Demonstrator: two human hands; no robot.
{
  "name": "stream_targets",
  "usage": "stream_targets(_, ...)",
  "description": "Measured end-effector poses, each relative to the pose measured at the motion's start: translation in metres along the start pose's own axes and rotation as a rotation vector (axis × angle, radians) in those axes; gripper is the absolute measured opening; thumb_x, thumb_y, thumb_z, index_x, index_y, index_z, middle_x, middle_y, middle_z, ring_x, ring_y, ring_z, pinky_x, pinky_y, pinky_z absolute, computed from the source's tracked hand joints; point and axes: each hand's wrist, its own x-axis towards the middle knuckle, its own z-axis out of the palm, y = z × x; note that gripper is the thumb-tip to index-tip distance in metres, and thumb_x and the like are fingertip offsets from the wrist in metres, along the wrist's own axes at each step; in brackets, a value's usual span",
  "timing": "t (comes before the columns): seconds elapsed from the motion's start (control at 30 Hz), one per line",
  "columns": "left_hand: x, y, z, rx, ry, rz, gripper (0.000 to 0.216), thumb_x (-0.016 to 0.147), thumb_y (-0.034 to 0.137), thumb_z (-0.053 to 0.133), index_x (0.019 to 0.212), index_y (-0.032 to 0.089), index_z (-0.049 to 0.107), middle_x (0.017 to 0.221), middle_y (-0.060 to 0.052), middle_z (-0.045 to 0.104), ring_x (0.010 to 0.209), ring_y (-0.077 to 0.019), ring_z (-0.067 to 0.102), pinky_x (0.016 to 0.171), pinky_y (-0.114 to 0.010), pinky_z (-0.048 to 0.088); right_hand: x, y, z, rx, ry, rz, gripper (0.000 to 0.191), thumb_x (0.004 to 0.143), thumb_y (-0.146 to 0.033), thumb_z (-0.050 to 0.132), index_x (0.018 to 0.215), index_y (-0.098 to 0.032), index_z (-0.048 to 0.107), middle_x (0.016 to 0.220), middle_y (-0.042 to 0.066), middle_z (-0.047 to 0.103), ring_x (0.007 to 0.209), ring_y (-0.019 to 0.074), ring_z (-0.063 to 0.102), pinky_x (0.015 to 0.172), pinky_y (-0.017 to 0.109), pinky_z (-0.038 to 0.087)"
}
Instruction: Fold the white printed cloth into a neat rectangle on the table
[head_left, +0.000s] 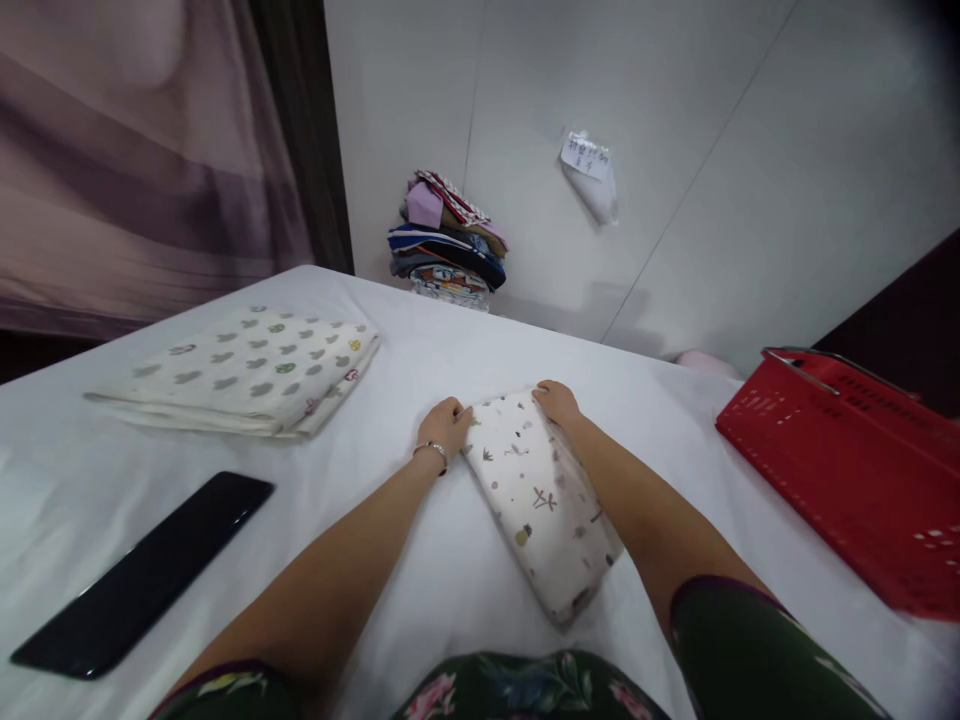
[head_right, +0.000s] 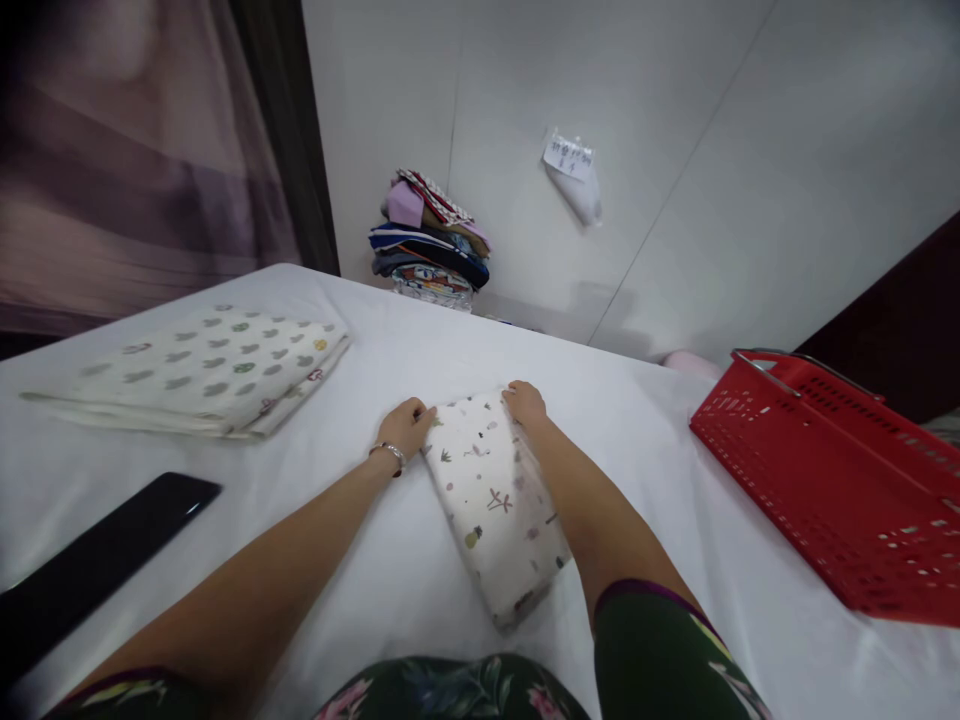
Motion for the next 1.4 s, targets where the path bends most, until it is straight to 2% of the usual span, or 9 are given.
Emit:
stream_targets(0.2,-0.001,0.000,-0.001,-0.009,0.003,0.016,0.025,0.080,0.039,0.043,0.063,0.022,0.042,0.064,0.000,0.052,0.064,-0.0149,0.048,0.058,-0.026,0.032,-0.021,0.001,-0.007,0.016,0.060,-0.034,0.040,0.084,-0.029,0.043,0.122,-0.018,0.052,0.130,0.008,0.048,0.120,0.0217,0.043,0.100,0.032,0.031)
stream_targets(0.4,-0.001,-0.001,0.000,-0.009,-0.008,0.015,0.024,0.080,0.040,0.043,0.065,0.021,0.044,0.066,0.000,0.053,0.066,-0.0151,0.049,0.060,-0.026,0.033,-0.021,0.009,-0.009,0.061,0.070,0.049,0.033,0.082,-0.028,0.044,0.106,-0.015,0.062,0.110,0.009,0.062,0.102,0.0211,0.056,0.087,0.028,0.040)
stream_targets(0.67,0.001,-0.001,-0.001,0.003,-0.014,0.002,0.022,0.079,0.039,0.045,0.067,0.021,0.047,0.068,0.000,0.056,0.067,-0.0141,0.050,0.061,-0.025,0.034,-0.006,0.006,-0.005,0.113,0.088,0.146,0.033,0.076,-0.035,0.053,0.100,-0.016,0.064,0.104,0.006,0.064,0.095,0.0192,0.059,0.077,0.023,0.042)
stream_targets(0.83,-0.001,0.000,-0.001,0.006,-0.002,-0.007,0.023,0.079,0.041,0.045,0.068,0.021,0.047,0.069,0.000,0.057,0.068,-0.0144,0.051,0.061,-0.025,0.034,-0.004,0.001,-0.002,0.103,0.122,0.180,0.034,0.078,-0.033,0.049,0.106,-0.018,0.059,0.104,0.006,0.063,0.096,0.0194,0.057,0.080,0.026,0.042)
stream_targets(0.93,-0.002,0.000,0.000,0.007,0.001,-0.007,0.023,0.080,0.041,0.045,0.068,0.021,0.048,0.069,0.000,0.057,0.068,-0.0142,0.051,0.062,-0.025,0.035,-0.003,0.001,-0.003,0.087,0.108,0.181,0.047,0.078,-0.034,0.052,0.121,-0.015,0.050,0.112,0.011,0.060,0.101,0.0234,0.056,0.084,0.032,0.042)
stream_targets(1.07,-0.001,-0.001,0.000,0.006,0.003,-0.007,0.025,0.080,0.042,0.043,0.067,0.021,0.048,0.068,0.000,0.057,0.065,-0.0136,0.051,0.061,-0.025,0.035,-0.015,0.002,-0.007,0.065,0.119,0.097,0.052,0.082,-0.032,0.047,0.131,-0.017,0.041,0.127,0.011,0.050,0.117,0.0243,0.046,0.096,0.037,0.036)
stream_targets(1.17,0.000,-0.002,0.001,0.005,0.003,-0.003,0.025,0.081,0.042,0.043,0.068,0.021,0.049,0.069,0.000,0.057,0.066,-0.0137,0.051,0.062,-0.025,0.036,-0.033,0.004,-0.005,0.023,0.116,-0.140,0.046,0.085,-0.033,0.043,0.129,-0.019,0.044,0.137,0.007,0.040,0.128,0.0209,0.033,0.106,0.036,0.024)
stream_targets(1.27,0.001,-0.001,0.001,0.009,-0.001,-0.004,0.025,0.080,0.042,0.043,0.069,0.021,0.049,0.070,0.000,0.058,0.068,-0.0143,0.052,0.062,-0.025,0.036,-0.049,0.007,-0.005,-0.007,-0.018,-0.360,0.043,0.085,-0.036,0.045,0.124,-0.021,0.049,0.139,0.007,0.038,0.130,0.0219,0.030,0.108,0.041,0.021)
stream_targets(1.4,0.001,0.000,0.001,0.010,-0.008,-0.009,0.025,0.080,0.043,0.043,0.070,0.021,0.050,0.070,0.000,0.058,0.068,-0.0143,0.051,0.063,-0.025,0.037,-0.074,0.014,-0.021,0.144,0.088,-0.268,0.044,0.087,-0.040,0.040,0.125,-0.021,0.050,0.139,0.006,0.038,0.131,0.0213,0.028,0.108,0.040,0.024)
